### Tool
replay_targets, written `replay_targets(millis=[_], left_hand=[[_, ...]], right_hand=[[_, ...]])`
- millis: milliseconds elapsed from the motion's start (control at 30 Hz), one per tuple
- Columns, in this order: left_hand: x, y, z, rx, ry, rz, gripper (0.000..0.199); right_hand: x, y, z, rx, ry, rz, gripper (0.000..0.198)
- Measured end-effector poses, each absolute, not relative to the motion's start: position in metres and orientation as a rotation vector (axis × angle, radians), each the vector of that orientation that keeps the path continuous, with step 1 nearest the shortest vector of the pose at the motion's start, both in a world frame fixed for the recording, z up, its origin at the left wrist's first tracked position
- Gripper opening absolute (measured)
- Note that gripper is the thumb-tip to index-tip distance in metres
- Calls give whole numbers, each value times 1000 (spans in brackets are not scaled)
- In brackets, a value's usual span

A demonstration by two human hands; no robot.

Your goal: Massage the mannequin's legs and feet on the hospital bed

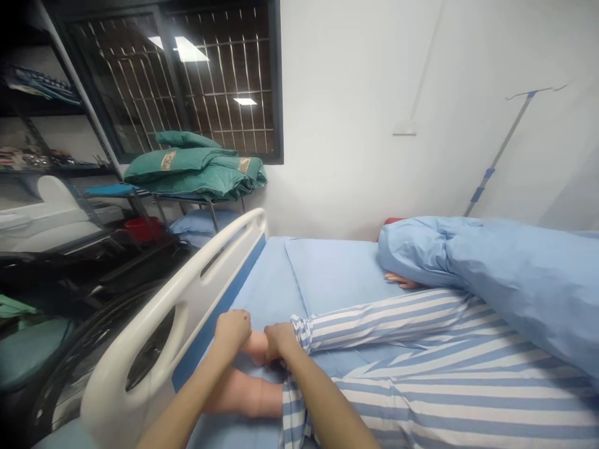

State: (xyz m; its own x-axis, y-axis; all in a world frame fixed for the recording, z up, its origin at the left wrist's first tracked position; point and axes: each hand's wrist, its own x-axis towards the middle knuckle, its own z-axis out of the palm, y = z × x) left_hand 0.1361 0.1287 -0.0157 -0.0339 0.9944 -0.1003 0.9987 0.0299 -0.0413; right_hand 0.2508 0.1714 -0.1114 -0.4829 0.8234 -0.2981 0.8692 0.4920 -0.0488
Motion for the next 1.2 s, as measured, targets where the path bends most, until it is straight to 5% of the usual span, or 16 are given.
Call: replay_targets(millis=[667,1200], left_hand=[[127,106,-10,2188,2375,-193,38],[154,147,-34,2021,2300,-406,8]], right_hand=[[252,163,-112,1473,2542,-238,71],[255,164,-111,1481,2580,-264,71]])
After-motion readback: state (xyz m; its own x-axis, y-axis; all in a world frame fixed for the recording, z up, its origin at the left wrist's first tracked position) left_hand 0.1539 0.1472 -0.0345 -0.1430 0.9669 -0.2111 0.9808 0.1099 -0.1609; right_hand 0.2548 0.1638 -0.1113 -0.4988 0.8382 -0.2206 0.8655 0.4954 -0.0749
